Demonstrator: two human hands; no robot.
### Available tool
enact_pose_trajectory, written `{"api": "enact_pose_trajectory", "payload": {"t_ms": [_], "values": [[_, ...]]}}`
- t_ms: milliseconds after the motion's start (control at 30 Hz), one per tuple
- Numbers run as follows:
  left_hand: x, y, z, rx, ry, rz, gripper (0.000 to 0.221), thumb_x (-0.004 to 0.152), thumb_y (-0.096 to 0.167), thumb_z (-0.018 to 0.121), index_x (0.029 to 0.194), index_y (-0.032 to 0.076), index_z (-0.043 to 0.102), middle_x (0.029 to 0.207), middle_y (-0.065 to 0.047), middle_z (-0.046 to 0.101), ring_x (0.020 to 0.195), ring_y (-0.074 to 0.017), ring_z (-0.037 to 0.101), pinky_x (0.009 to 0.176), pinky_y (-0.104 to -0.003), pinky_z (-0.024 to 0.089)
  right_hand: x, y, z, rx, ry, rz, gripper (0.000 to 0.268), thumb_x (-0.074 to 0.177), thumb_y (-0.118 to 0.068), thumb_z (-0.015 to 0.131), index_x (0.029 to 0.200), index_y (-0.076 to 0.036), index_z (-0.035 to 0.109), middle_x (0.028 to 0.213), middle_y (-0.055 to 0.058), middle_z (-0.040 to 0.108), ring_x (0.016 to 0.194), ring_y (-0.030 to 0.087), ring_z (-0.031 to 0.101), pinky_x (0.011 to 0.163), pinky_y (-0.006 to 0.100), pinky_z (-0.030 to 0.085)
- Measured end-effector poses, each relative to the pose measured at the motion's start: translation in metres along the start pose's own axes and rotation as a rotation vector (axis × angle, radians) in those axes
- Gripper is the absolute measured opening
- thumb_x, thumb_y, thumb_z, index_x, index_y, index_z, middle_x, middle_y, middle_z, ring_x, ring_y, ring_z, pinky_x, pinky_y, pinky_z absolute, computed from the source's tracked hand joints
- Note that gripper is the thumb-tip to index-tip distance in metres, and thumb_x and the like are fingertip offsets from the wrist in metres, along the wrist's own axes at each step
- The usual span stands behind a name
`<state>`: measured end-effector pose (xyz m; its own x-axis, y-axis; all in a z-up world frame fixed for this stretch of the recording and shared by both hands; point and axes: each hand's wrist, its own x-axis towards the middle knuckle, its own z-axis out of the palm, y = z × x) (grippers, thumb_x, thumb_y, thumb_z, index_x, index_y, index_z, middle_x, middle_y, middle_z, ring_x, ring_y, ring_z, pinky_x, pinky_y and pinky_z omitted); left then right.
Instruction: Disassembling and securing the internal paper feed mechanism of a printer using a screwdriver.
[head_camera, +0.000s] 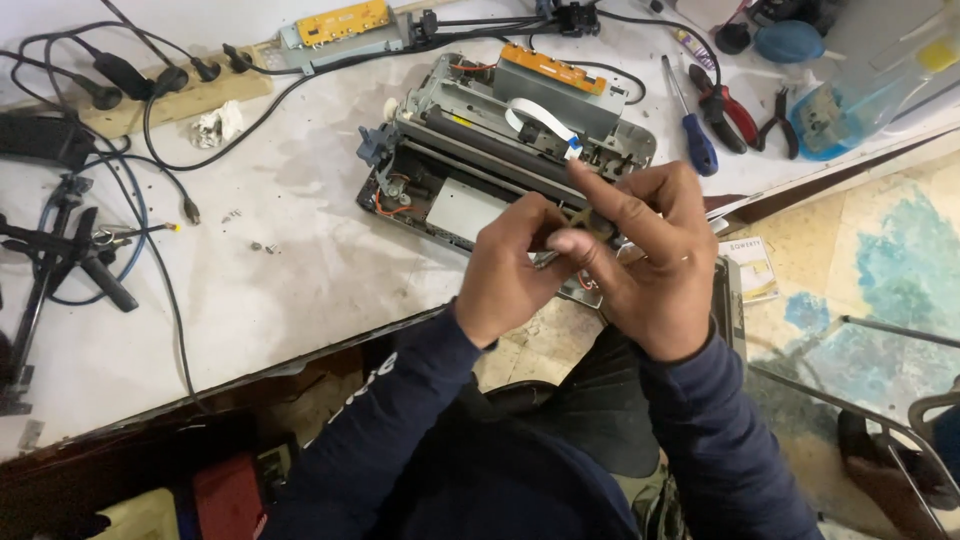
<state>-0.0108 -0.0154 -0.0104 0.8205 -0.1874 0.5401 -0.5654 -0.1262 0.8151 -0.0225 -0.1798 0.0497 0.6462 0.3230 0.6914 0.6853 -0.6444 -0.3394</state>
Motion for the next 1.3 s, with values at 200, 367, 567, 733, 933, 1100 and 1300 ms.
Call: {"api": "enact_pose_trajectory", "payload": {"t_ms": [200,367,567,733,933,1100,1300], "values": [[-0.004,-0.017,-0.007,0.059,-0.153,0.014,0.046,0.104,0.027,0.064,0.143,0.011,0.048,0.114,-0.010,0.067,0.112,-0.0309,0.070,0.127,-0.056,0.034,0.005,-0.009,-0.013,0.251,-0.055,0.018,0.053,0.113,0.004,0.056,0.160,-0.006,0.035,0.134,0.022,0.070,0.119,0.030,0.069,0.110,0.044,0.055],[-0.010,-0.031,-0.009,0.213,-0.182,0.061,0.025,0.106,0.014,0.048,0.100,0.005,0.070,0.088,-0.010,0.077,0.076,-0.0232,0.073,0.131,-0.053,0.016,0.004,-0.010,-0.010,0.126,-0.011,0.011,0.043,0.111,-0.019,0.056,0.148,0.002,0.052,0.147,0.029,0.059,0.131,0.039,0.064,0.110,0.046,0.055],[-0.013,-0.023,-0.005,0.151,-0.055,0.043,0.018,0.099,0.022,0.068,0.088,0.010,0.061,0.079,0.000,0.064,0.072,-0.0169,0.066,0.124,-0.055,0.033,-0.010,0.007,0.004,0.028,0.052,0.050,0.051,0.101,-0.031,0.078,0.145,-0.011,0.062,0.105,0.009,0.051,0.095,0.024,0.052,0.077,0.036,0.049],[-0.011,-0.030,-0.013,0.109,-0.210,0.044,0.024,0.107,0.023,0.053,0.120,0.008,0.066,0.093,-0.008,0.074,0.077,-0.0213,0.067,0.133,-0.054,0.020,0.001,-0.007,-0.005,0.221,-0.010,-0.024,0.044,0.116,-0.005,0.053,0.157,-0.005,0.040,0.125,0.019,0.073,0.115,0.029,0.069,0.104,0.042,0.053],[-0.009,-0.028,-0.011,0.125,-0.084,0.069,0.041,0.102,0.043,0.052,0.093,0.006,0.068,0.081,-0.006,0.070,0.068,-0.0194,0.066,0.116,-0.056,0.045,-0.004,-0.002,0.009,0.089,-0.060,0.054,0.082,0.099,-0.049,0.069,0.162,-0.008,0.035,0.129,0.020,0.053,0.115,0.030,0.063,0.095,0.043,0.061],[-0.012,-0.032,-0.013,0.099,-0.079,0.036,0.012,0.097,0.022,0.073,0.103,0.012,0.069,0.101,-0.002,0.075,0.093,-0.0211,0.073,0.117,-0.053,0.044,-0.008,-0.004,0.014,0.082,-0.019,0.186,0.076,0.097,-0.035,0.083,0.158,-0.009,0.045,0.104,0.006,0.049,0.092,0.020,0.053,0.084,0.034,0.052],[-0.013,-0.040,-0.017,0.064,-0.186,0.103,0.041,0.108,0.040,0.048,0.120,0.006,0.069,0.113,-0.013,0.076,0.105,-0.0335,0.076,0.121,-0.059,0.045,-0.008,0.000,0.013,0.245,-0.075,0.073,0.096,0.099,-0.040,0.075,0.168,-0.013,0.013,0.143,0.019,0.066,0.129,0.031,0.070,0.116,0.044,0.059]]}}
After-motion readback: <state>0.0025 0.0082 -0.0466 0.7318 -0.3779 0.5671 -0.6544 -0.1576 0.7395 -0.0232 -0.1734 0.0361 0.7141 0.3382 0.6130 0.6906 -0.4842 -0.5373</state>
